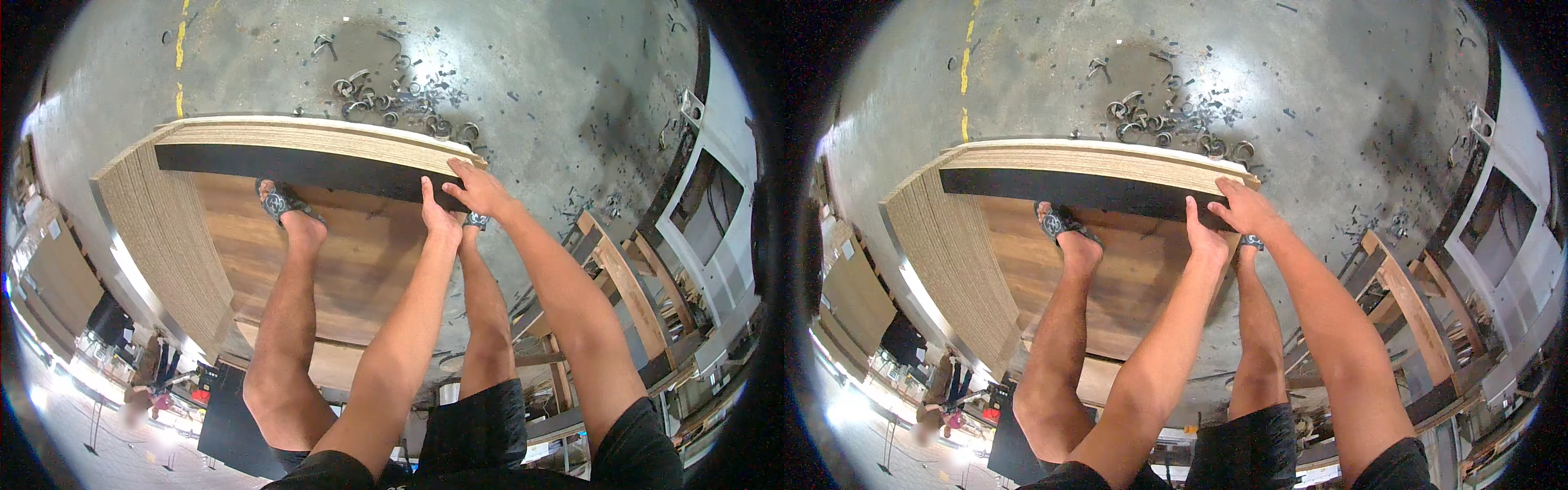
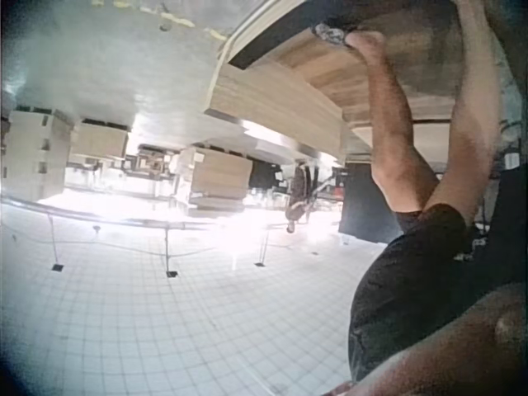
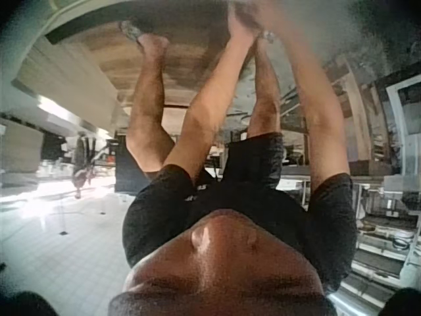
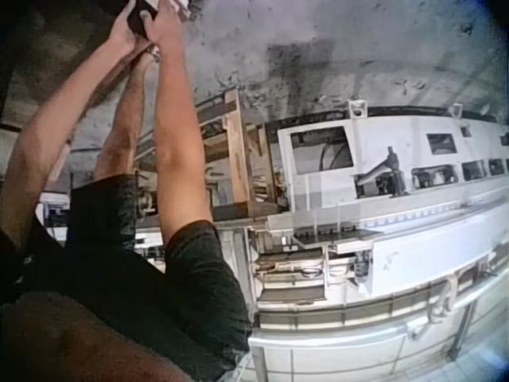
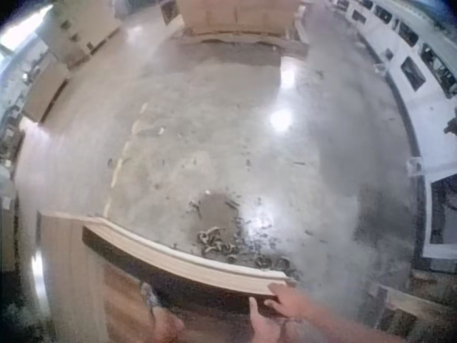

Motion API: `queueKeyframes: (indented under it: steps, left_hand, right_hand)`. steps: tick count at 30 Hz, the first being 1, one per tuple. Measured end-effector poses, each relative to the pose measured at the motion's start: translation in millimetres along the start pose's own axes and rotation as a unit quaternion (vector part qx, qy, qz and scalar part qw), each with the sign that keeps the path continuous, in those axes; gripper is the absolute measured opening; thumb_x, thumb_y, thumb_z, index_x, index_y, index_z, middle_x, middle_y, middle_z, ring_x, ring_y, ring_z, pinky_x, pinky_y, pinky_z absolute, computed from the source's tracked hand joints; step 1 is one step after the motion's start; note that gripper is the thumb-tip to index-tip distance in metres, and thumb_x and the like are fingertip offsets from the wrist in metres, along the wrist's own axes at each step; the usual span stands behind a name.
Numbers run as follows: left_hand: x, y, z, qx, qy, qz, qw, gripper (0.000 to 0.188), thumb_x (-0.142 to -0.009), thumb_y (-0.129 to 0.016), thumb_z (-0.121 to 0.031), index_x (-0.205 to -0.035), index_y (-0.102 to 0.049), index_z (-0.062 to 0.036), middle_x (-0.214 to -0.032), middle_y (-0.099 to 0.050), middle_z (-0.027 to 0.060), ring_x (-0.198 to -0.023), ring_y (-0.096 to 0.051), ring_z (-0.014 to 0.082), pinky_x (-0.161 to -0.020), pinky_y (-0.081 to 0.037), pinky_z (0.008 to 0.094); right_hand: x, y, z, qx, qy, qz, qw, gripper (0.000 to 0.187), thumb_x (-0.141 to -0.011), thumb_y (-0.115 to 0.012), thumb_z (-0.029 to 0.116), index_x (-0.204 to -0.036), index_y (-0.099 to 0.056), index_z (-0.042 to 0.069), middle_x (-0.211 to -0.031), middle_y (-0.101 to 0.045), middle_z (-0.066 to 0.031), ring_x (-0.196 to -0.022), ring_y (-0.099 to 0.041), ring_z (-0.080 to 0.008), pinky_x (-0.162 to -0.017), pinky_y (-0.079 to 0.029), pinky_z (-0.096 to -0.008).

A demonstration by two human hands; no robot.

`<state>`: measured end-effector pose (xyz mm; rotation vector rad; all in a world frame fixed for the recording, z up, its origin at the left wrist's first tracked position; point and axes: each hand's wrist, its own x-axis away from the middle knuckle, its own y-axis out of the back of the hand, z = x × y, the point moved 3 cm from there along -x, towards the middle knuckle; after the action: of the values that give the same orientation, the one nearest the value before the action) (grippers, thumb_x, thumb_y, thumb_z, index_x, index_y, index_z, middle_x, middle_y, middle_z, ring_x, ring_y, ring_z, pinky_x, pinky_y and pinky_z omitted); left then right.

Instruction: Trimming excess material from the edges of a plywood board using a utility knife.

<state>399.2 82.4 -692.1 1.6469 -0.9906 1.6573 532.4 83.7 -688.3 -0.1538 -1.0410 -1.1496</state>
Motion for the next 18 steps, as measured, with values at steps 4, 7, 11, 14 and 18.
queueKeyframes:
  steps: [4,7,11,14,18]
  left_hand:
    - [-1,10,-1,0.001,-0.022,0.005,1.000,0.075,-0.098,-0.068,-0.060,-0.149,-0.052,-0.0075,-0.143,-0.061,0.0078,-0.136,-0.052,0.0241,-0.119,-0.034,0.0414]
    - [-4,24,3,-0.013,-0.019,0.065,0.998,0.080,-0.099,-0.069,-0.058,-0.156,-0.045,-0.0062,-0.155,-0.052,0.0095,-0.144,-0.046,0.0251,-0.124,-0.029,0.0418]
    - [33,64,16,-0.175,-0.032,0.055,0.983,0.100,-0.101,-0.061,-0.061,-0.168,-0.015,-0.0023,-0.173,-0.026,0.0156,-0.160,-0.026,0.0304,-0.132,-0.012,0.0423]
    - [74,98,19,-0.234,-0.003,0.058,0.971,0.098,-0.105,-0.059,-0.057,-0.169,-0.010,-0.0016,-0.175,-0.020,0.0190,-0.161,-0.022,0.0319,-0.132,-0.017,0.0432]
    - [119,144,1,-0.245,0.001,0.023,0.969,0.095,-0.105,-0.059,-0.055,-0.168,-0.011,-0.0015,-0.174,-0.023,0.0203,-0.161,-0.024,0.0330,-0.132,-0.018,0.0427]
  right_hand:
    - [-6,0,-4,0.001,0.016,0.026,1.000,0.083,-0.101,-0.059,0.059,-0.157,-0.044,0.000,-0.161,-0.046,-0.0252,-0.147,-0.047,-0.0394,-0.120,-0.041,-0.0459]
    - [-6,-2,-19,-0.104,-0.029,0.018,0.994,0.089,-0.100,-0.059,0.064,-0.159,-0.042,0.000,-0.162,-0.044,-0.0266,-0.149,-0.045,-0.0384,-0.122,-0.038,-0.0447]
    - [38,-5,-57,-0.268,-0.152,-0.133,0.942,0.091,-0.099,-0.062,0.064,-0.159,-0.042,-0.001,-0.161,-0.044,-0.0277,-0.150,-0.044,-0.0388,-0.123,-0.035,-0.0456]
    - [95,-30,-94,-0.182,-0.198,-0.139,0.953,0.083,-0.102,-0.061,0.058,-0.157,-0.045,-0.002,-0.160,-0.047,-0.0270,-0.149,-0.046,-0.0385,-0.123,-0.035,-0.0457]
    - [167,-77,-91,-0.267,-0.257,-0.115,0.922,0.078,-0.104,-0.059,0.055,-0.155,-0.047,-0.003,-0.156,-0.052,-0.0268,-0.146,-0.050,-0.0375,-0.121,-0.038,-0.0443]
